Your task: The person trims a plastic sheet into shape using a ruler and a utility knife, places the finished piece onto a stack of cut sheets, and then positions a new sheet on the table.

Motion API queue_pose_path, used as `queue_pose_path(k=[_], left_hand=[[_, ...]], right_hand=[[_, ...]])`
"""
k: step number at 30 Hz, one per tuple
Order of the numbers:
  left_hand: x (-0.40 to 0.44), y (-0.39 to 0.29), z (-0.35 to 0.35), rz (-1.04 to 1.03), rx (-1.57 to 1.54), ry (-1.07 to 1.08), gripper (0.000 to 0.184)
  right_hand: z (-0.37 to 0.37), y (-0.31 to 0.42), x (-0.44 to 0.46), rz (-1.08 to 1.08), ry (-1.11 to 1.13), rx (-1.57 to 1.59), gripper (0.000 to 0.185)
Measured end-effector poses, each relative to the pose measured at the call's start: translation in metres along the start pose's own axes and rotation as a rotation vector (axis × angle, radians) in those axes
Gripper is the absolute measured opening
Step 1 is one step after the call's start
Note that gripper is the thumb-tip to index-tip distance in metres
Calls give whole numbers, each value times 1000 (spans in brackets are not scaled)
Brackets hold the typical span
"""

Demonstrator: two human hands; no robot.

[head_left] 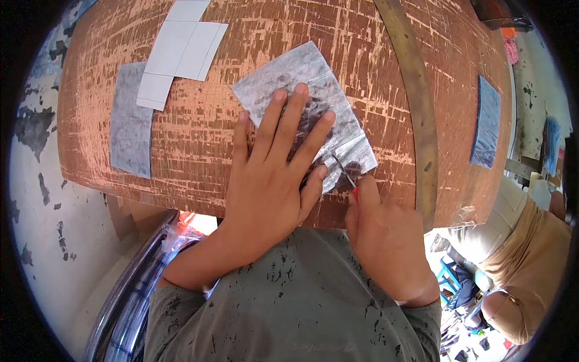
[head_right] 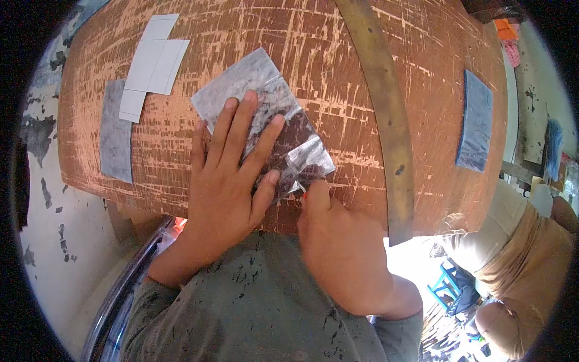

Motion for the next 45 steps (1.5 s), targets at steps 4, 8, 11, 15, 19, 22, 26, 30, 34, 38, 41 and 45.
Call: queue_pose_path(k=[4, 8, 11, 15, 19, 22, 26, 30, 34, 38, 41, 45], left_hand=[[0, 0, 1, 2, 15, -3, 68], [0, 0, 1, 1, 18, -4, 68], [0, 0, 2, 4, 20, -4, 68], [0, -1, 2, 3, 29, -7, 67], [0, 0, 2, 9, 38, -8, 66], [-1, -2, 1, 4, 48, 7, 66], [-2, -3, 0, 7, 40, 1, 65], [-2, -2, 0, 1, 47, -10, 65], [-2, -2, 0, -3, 36, -18, 65], [-2, -3, 0, 0, 46, 0, 65], [-3, -3, -1, -4, 58, 8, 65], [-1, 2, -1, 7, 33, -38, 66]], right_hand=[[-2, -3, -5, -30, -73, 58, 15], [-4, -5, -7, -29, -61, 44, 16], [-5, -5, -9, -16, -67, 17, 17], [-11, -8, -13, -74, -93, 115, 15], [-11, -9, -18, -55, -121, 111, 14], [-13, -7, -21, -29, -58, 54, 18], [-17, -6, -26, -38, -83, 26, 19], [-20, -7, -30, -34, -94, 41, 20], [-23, -8, -32, -64, -57, 61, 20], [-25, -10, -34, -68, -43, 46, 20], [-28, -9, -36, -52, -57, 51, 20], [-31, -11, -41, -74, -19, 33, 21]])
Point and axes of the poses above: each hand's wrist, its own x-axis towards the middle knuckle, its own z-axis out of the back of the hand, y = z × x, the point moved 9 cm from there along x, towards the middle knuckle, and after that the axes turned 13 degrees about -x, right-handed, at the moved point
